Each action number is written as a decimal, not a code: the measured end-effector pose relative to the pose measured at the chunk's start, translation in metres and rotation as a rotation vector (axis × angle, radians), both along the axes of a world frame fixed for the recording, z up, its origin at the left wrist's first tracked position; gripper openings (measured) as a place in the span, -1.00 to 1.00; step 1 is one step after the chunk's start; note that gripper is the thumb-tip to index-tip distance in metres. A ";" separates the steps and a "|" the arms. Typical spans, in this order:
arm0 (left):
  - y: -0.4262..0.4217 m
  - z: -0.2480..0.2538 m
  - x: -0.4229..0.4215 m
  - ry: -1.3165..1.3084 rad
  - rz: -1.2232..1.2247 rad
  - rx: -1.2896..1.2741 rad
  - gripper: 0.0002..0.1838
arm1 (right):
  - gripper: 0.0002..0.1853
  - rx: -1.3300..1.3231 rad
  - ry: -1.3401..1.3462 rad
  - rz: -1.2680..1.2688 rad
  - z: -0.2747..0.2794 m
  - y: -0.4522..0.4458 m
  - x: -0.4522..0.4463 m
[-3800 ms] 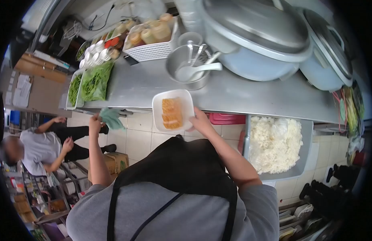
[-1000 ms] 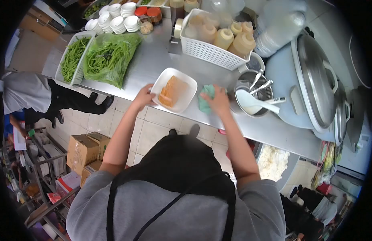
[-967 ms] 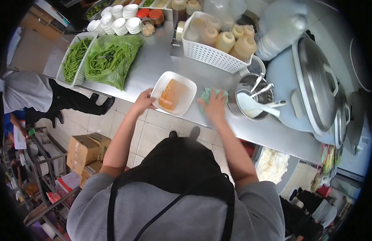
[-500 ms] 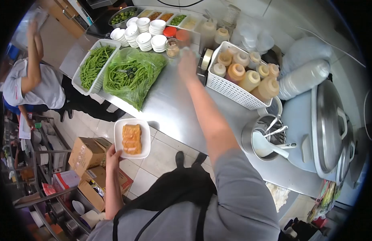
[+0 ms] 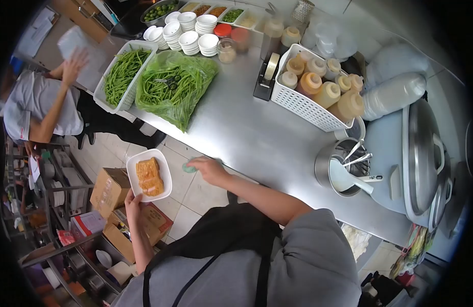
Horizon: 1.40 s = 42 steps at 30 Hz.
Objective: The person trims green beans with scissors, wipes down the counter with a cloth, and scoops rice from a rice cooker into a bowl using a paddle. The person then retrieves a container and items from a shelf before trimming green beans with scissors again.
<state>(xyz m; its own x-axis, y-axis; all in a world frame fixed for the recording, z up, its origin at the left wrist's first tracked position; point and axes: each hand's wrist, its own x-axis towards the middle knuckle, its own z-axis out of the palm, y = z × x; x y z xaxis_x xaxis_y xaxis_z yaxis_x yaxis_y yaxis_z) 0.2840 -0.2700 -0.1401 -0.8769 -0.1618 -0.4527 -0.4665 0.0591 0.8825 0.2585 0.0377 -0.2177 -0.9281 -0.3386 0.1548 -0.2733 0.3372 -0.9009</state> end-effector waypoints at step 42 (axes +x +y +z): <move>0.204 0.017 -0.086 0.155 -0.620 0.147 -0.60 | -0.34 0.931 -0.054 -1.104 -0.027 0.191 0.120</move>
